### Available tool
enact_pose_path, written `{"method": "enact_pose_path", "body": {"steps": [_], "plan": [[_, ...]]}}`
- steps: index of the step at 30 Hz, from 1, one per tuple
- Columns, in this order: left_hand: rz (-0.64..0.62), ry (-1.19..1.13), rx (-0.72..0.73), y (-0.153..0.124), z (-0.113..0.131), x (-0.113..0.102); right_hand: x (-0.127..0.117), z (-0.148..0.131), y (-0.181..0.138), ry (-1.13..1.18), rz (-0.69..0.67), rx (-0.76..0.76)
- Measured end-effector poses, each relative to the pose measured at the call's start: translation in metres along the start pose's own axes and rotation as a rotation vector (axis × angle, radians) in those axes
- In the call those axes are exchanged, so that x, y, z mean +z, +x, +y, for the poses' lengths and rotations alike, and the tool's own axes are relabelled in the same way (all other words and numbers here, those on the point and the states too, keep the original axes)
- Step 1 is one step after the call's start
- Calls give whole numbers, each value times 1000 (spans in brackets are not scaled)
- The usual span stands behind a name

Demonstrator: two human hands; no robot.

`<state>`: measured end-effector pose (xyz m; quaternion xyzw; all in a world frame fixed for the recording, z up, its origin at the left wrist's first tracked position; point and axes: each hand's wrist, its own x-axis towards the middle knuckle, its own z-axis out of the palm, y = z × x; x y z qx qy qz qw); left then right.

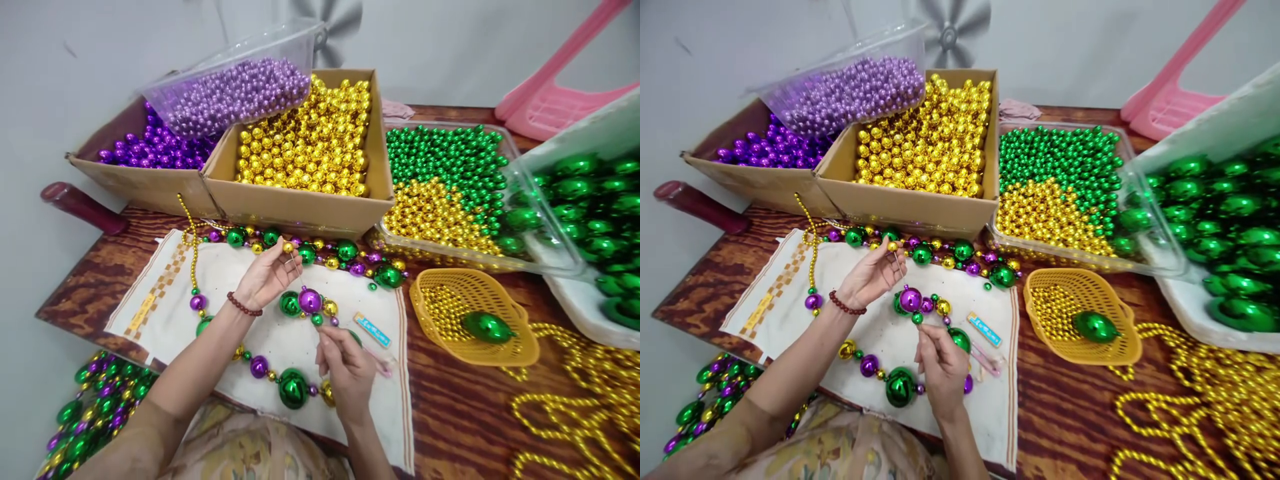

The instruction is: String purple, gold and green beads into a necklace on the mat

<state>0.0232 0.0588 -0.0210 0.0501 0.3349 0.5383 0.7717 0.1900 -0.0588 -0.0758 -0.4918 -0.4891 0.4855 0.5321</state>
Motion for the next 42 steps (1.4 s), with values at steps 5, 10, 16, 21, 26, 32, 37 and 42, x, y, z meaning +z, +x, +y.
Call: {"method": "enact_pose_path", "body": {"steps": [5, 10, 16, 21, 26, 32, 37, 42], "plan": [[-19, 146, 100, -4, -3, -5, 2, 4, -1, -5, -4, 18], [-63, 348, 217, -18, -24, -8, 11, 7, 7, 21, -27, 63], [16, 270, 277, -25, -42, -7, 14, 8, 10, 105, -151, 161], [-15, 236, 208, -24, -44, -3, 12, 8, 13, 97, -114, 191], [-69, 270, 230, -21, -54, 12, 17, 1, 20, 51, -27, 168], [-344, 644, 295, -2, -34, 53, -7, -34, 59, 9, 40, 2], [-627, 1090, 294, 2, -8, 97, -29, -63, 110, 165, 143, -190], [-711, 1271, 385, 2, 2, 117, -35, -87, 132, 339, 238, -336]]}}
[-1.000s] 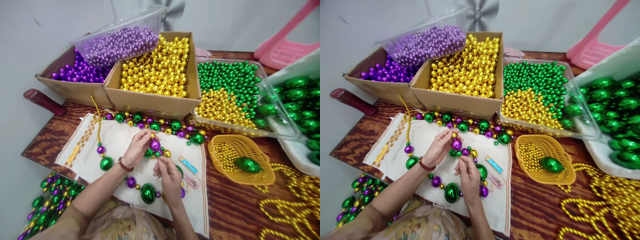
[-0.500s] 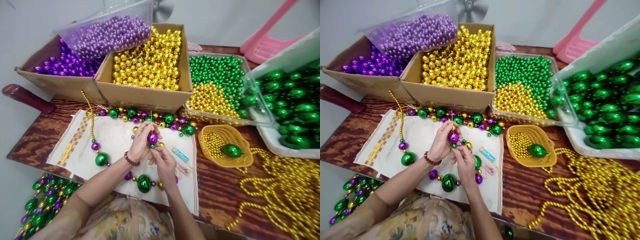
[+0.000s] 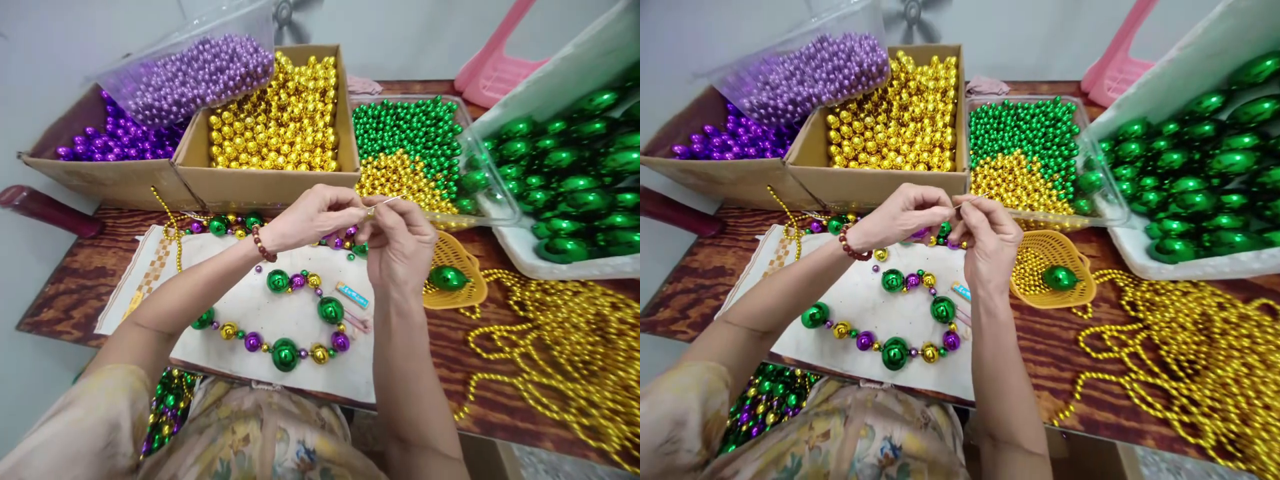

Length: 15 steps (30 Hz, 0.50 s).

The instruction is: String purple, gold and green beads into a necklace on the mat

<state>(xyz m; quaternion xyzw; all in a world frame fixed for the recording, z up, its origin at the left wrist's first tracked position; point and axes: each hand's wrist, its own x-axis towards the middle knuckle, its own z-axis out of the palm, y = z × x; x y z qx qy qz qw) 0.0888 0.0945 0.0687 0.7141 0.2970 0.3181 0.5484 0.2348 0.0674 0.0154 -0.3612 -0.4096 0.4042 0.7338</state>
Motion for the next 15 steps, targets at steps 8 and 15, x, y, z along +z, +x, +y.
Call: {"method": "enact_pose_path", "body": {"steps": [8, 15], "plan": [[-44, 19, -63, 8, -5, -6, -13, -8, 9, 28, -63, 59], [-138, 100, -75, 2, 9, -23, -1, -4, 3, 60, -23, -11]]}}
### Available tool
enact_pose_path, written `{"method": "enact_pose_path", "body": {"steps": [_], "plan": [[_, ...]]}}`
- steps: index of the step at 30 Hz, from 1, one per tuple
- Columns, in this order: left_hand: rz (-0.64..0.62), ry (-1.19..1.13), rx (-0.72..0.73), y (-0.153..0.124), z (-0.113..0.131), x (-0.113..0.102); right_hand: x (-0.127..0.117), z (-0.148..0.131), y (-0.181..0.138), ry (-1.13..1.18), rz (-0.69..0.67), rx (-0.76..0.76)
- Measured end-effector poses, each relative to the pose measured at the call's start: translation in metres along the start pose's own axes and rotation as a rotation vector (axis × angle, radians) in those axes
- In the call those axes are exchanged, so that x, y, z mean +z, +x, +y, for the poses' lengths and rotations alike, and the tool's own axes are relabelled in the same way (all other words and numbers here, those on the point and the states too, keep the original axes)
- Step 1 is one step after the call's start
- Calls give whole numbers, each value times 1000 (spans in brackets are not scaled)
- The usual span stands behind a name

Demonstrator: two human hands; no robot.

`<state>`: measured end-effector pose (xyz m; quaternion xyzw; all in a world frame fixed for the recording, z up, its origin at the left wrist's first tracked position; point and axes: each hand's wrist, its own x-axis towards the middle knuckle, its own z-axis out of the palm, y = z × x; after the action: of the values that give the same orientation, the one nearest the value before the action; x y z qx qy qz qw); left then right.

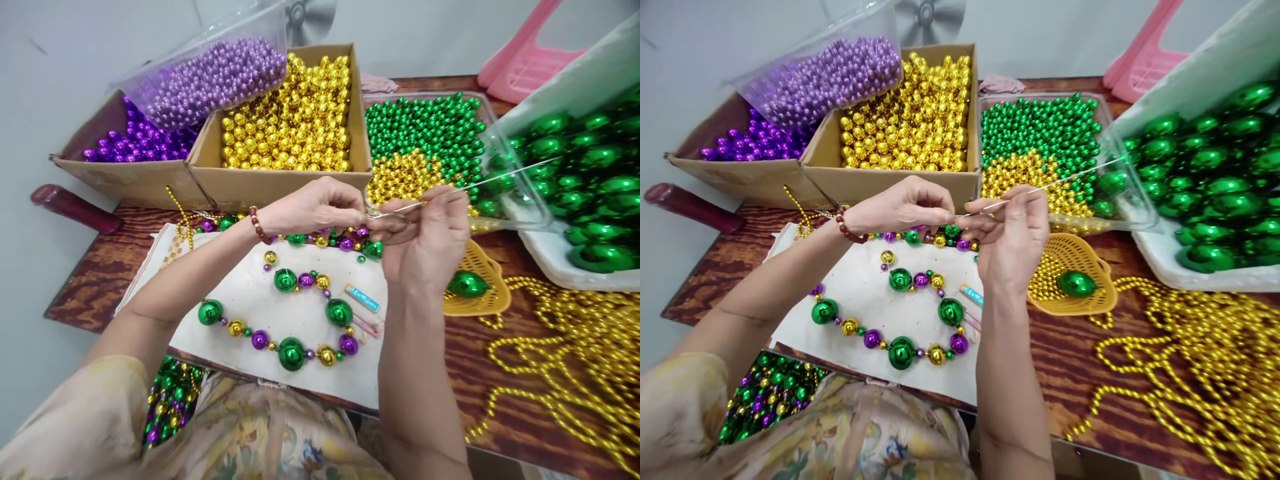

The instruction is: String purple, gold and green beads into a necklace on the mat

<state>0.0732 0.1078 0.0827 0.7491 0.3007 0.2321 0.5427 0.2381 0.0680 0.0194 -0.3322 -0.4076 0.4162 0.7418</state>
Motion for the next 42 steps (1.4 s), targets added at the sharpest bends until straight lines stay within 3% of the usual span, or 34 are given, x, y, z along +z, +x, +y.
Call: {"method": "enact_pose_path", "body": {"steps": [4, 8, 12, 15, 21, 25, 29, 32, 38, 42], "plan": [[27, 56, -15, -13, -5, -10, -6, -13, 5, -19, -62, 44], [73, 109, -28, -21, -10, -18, 0, -8, -2, -63, -163, 142], [46, 155, -51, -30, -14, -21, 8, -1, -4, -12, -200, 135], [55, 162, -81, -42, -33, -17, 1, -11, 6, 79, -149, 64], [355, 42, -120, -67, -104, 13, -28, -50, 25, 117, 3, -165], [606, -129, -89, -80, -126, 34, -24, -66, 18, 2, 103, -184], [861, -210, -55, -96, -139, 37, -14, -52, 9, -14, 37, -205], [974, -86, -123, -109, -156, 28, -7, -30, 2, -36, -60, -129], [958, 415, -355, -136, -179, 2, -10, 4, -26, -133, -125, 143], [967, 195, -476, -142, -182, -4, -22, 14, -39, -133, -66, 188]]}}
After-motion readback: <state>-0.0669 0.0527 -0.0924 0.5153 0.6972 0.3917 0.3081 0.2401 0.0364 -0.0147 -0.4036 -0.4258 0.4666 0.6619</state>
